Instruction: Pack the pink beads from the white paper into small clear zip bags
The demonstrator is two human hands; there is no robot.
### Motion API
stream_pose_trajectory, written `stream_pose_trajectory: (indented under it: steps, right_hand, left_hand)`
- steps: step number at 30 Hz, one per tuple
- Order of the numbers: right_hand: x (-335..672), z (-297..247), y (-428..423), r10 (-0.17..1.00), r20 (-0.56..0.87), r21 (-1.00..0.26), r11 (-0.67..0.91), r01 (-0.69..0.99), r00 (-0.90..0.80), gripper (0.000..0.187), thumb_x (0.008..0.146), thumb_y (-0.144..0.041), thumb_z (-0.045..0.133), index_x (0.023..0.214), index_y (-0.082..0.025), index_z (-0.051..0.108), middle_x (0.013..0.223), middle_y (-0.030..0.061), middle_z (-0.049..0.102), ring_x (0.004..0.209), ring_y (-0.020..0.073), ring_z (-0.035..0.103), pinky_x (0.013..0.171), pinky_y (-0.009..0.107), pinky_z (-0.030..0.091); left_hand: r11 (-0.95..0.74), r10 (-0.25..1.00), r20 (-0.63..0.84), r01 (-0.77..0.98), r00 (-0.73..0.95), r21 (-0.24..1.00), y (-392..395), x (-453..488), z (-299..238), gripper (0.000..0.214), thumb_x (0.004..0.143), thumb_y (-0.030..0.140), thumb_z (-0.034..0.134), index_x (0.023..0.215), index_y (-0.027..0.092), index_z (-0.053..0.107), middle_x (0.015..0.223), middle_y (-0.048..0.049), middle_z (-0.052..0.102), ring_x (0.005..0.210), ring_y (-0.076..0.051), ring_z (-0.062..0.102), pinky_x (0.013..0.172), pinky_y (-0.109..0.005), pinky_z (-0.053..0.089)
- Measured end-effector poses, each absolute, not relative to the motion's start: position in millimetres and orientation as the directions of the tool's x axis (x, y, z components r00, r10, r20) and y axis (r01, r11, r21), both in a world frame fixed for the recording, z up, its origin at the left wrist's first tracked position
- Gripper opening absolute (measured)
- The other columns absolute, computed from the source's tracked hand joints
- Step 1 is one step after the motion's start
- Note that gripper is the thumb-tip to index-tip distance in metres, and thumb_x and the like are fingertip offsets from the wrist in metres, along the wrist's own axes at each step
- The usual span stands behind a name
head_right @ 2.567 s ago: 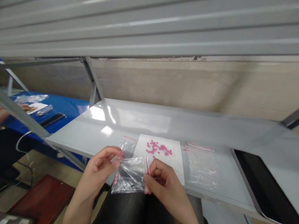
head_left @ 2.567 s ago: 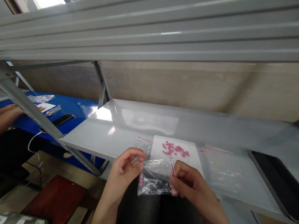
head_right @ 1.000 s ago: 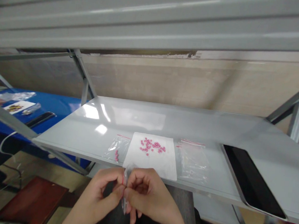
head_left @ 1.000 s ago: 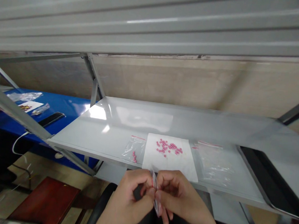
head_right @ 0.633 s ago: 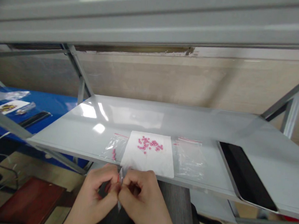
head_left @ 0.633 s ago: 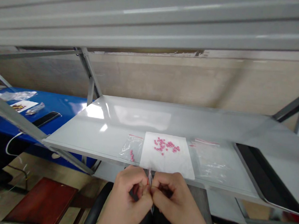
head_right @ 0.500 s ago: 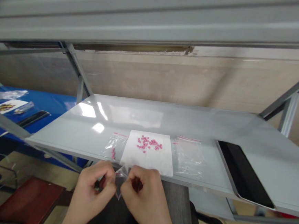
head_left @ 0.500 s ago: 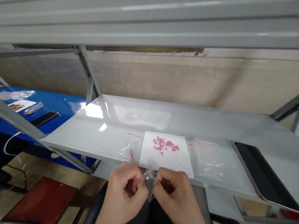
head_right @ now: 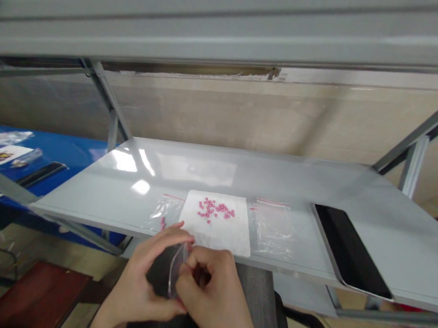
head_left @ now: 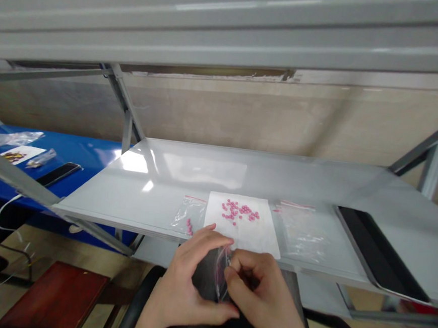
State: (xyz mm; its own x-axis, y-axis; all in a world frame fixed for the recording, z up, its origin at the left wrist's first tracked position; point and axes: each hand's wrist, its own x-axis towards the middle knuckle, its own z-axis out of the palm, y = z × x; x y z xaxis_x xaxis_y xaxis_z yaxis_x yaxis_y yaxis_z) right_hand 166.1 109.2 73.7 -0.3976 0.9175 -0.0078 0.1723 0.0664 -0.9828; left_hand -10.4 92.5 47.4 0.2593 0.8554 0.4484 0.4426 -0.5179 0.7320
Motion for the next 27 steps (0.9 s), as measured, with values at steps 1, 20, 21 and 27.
stream_pose_trajectory:
  steps: [1, 20, 21, 27]
  right_hand:
    - [167.3, 72.9, 109.3, 0.921, -0.012, -0.983, 0.061, 0.174, -0.389, 0.023, 0.074, -0.022, 0.053, 0.055, -0.02, 0.042, 0.051, -0.005, 0.038, 0.05, 0.009, 0.034, 0.047, 0.022, 0.026]
    - [182.3, 72.3, 113.8, 0.935, 0.16, -0.966, 0.215, 0.146, -0.318, 0.033, 0.091, -0.031, 0.057, 0.061, -0.021, 0.048, 0.052, -0.0054, 0.04, 0.048, 0.0101, 0.036, 0.045, 0.024, 0.027]
    - [183.9, 73.4, 114.0, 0.924, 0.229, -0.952, 0.278, 0.126, -0.305, 0.026, 0.091, -0.029, 0.059, 0.067, -0.021, 0.053, 0.057, -0.0043, 0.045, 0.051, 0.0111, 0.041, 0.047, 0.024, 0.031]
    - [189.8, 76.7, 118.6, 0.741, 0.54, -0.797, 0.602, 0.04, -0.4, 0.021, 0.088, -0.018, 0.067, 0.108, -0.025, 0.069, 0.106, 0.0041, 0.065, 0.096, 0.0207, 0.059, 0.081, 0.034, 0.049]
  left_hand:
    - [-0.518, 0.855, 0.453, 0.456, 0.252, 0.724, 92.7, -10.0, 46.8, 0.081, 0.06, 0.045, 0.093, 0.132, 0.028, 0.059, 0.127, -0.0116, 0.069, 0.126, -0.037, 0.061, 0.111, -0.054, 0.044]
    - [-0.328, 0.922, 0.362, -0.22, 0.137, 0.919, 106.0, 5.0, 37.2, 0.055, 0.067, 0.047, 0.09, 0.112, 0.024, 0.069, 0.088, -0.0019, 0.068, 0.078, -0.015, 0.063, 0.069, -0.023, 0.048]
    - [-0.245, 0.94, 0.302, -0.304, 0.157, 0.921, 106.3, 5.4, 35.6, 0.056, 0.068, 0.048, 0.09, 0.113, 0.023, 0.069, 0.088, -0.0025, 0.069, 0.079, -0.015, 0.064, 0.07, -0.023, 0.049]
    - [0.16, 0.939, 0.041, -0.541, 0.341, 0.826, 106.0, 11.3, 31.9, 0.058, 0.069, 0.055, 0.087, 0.111, 0.019, 0.071, 0.083, -0.0041, 0.068, 0.072, -0.013, 0.063, 0.068, -0.022, 0.049]
